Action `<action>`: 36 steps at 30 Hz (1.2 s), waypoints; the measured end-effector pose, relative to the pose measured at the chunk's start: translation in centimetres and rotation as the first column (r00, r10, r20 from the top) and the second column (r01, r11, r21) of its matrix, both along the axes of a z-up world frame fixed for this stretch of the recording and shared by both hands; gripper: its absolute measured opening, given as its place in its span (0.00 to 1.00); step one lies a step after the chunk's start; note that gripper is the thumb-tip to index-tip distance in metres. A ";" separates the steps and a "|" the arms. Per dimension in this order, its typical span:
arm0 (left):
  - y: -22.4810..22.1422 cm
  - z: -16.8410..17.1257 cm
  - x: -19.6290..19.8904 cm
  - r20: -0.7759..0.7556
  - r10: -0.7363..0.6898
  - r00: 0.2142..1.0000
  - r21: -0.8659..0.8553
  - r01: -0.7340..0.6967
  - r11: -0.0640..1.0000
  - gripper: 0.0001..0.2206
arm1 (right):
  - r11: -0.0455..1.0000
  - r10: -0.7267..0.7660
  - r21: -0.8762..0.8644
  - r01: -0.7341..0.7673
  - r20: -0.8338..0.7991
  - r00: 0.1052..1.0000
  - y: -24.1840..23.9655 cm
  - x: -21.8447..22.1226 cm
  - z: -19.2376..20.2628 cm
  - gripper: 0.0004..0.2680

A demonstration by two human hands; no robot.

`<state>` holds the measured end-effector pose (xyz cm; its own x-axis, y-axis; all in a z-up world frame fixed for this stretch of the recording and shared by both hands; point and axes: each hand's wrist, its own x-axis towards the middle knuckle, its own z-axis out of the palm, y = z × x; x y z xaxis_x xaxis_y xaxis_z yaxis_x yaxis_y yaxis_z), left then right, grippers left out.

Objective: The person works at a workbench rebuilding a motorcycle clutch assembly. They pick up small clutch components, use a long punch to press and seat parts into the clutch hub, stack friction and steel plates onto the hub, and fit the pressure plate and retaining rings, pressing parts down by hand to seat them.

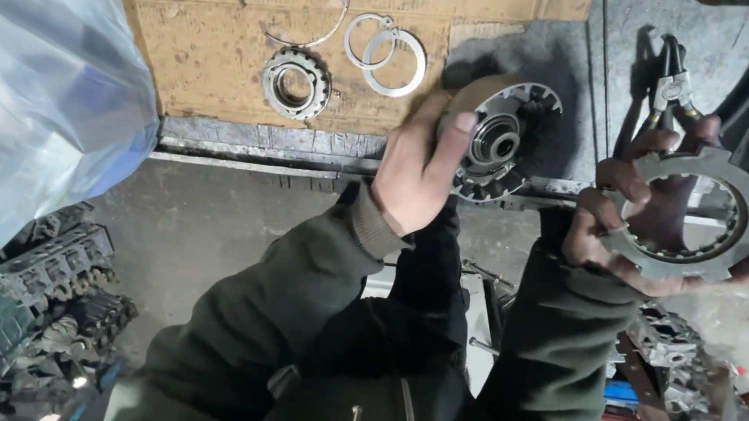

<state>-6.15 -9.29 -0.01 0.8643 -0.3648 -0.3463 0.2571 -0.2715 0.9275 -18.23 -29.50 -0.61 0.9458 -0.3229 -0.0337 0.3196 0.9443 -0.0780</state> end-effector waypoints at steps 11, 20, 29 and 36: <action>1.7 2.5 3.9 0.415 -0.230 0.880 0.467 0.011 0.884 0.19 | 0.999 -0.002 0.047 0.003 -0.018 1.000 -0.4 -0.4 -0.7 0.41; 12.6 4.3 7.2 0.468 -0.597 0.651 0.828 -0.088 0.554 0.34 | 1.000 -0.008 0.019 0.009 -0.028 1.000 -0.7 -1.0 -0.7 0.40; 15.6 2.6 7.1 0.414 -0.632 0.655 0.821 0.032 0.571 0.35 | 0.996 0.089 0.015 -0.088 -0.059 0.994 -0.2 -0.5 -0.2 0.41; 15.4 3.0 7.6 0.395 -0.671 0.628 0.855 0.016 0.518 0.36 | 0.999 0.032 -0.021 -0.034 -0.056 0.998 0.3 -1.0 -0.6 0.40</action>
<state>1.41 6.09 2.96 0.8064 -0.5849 -0.0870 -0.5645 -0.8053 0.1812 -19.24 -29.15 -1.20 0.9528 -0.2927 -0.0802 0.2827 0.9522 -0.1159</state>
